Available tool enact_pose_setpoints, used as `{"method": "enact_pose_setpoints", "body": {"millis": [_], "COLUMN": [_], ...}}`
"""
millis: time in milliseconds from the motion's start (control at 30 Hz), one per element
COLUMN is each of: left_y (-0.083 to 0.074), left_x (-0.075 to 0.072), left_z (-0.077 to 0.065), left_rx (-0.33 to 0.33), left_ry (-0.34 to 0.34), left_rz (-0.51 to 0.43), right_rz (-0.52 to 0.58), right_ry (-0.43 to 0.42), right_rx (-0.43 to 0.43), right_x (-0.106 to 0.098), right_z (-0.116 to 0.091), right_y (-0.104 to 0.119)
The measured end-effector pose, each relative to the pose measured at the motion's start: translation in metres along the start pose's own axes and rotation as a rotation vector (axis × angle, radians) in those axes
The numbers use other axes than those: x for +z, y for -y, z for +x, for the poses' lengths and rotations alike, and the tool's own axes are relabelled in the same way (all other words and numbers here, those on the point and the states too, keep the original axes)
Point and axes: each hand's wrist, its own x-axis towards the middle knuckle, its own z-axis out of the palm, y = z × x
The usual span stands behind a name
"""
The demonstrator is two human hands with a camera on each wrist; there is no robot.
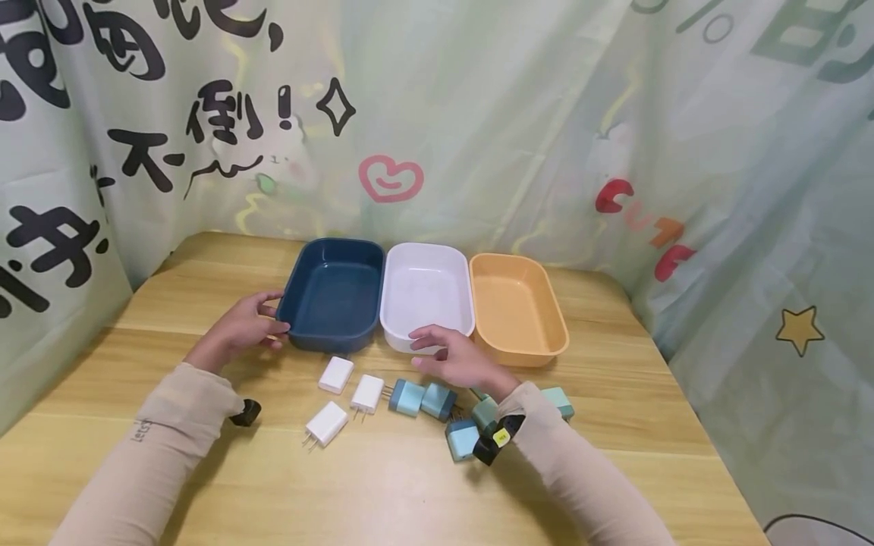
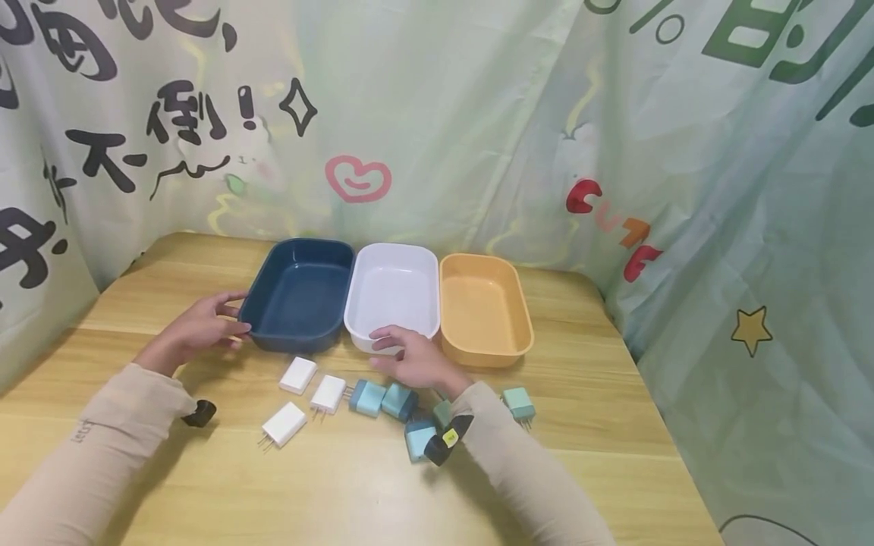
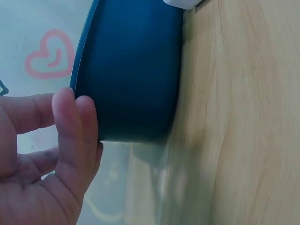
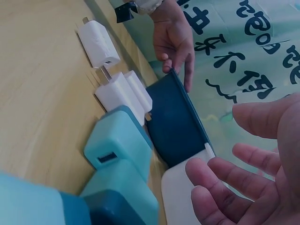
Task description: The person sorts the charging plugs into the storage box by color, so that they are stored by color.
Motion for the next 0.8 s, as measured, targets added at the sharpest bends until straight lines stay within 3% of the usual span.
{"method": "enact_pose_setpoints", "body": {"millis": [633, 800], "left_y": [0.001, -0.001], "left_x": [0.004, 0.005], "left_z": [-0.004, -0.004], "left_rx": [0.016, 0.017], "left_ry": [-0.054, -0.075], "left_rz": [0.094, 0.123], "right_rz": [-0.068, -0.101], "right_ry": [0.08, 0.095], "right_rx": [0.013, -0.021], "right_x": [0.031, 0.037], "right_z": [0.02, 0.023], "right_y": [0.003, 0.001]}}
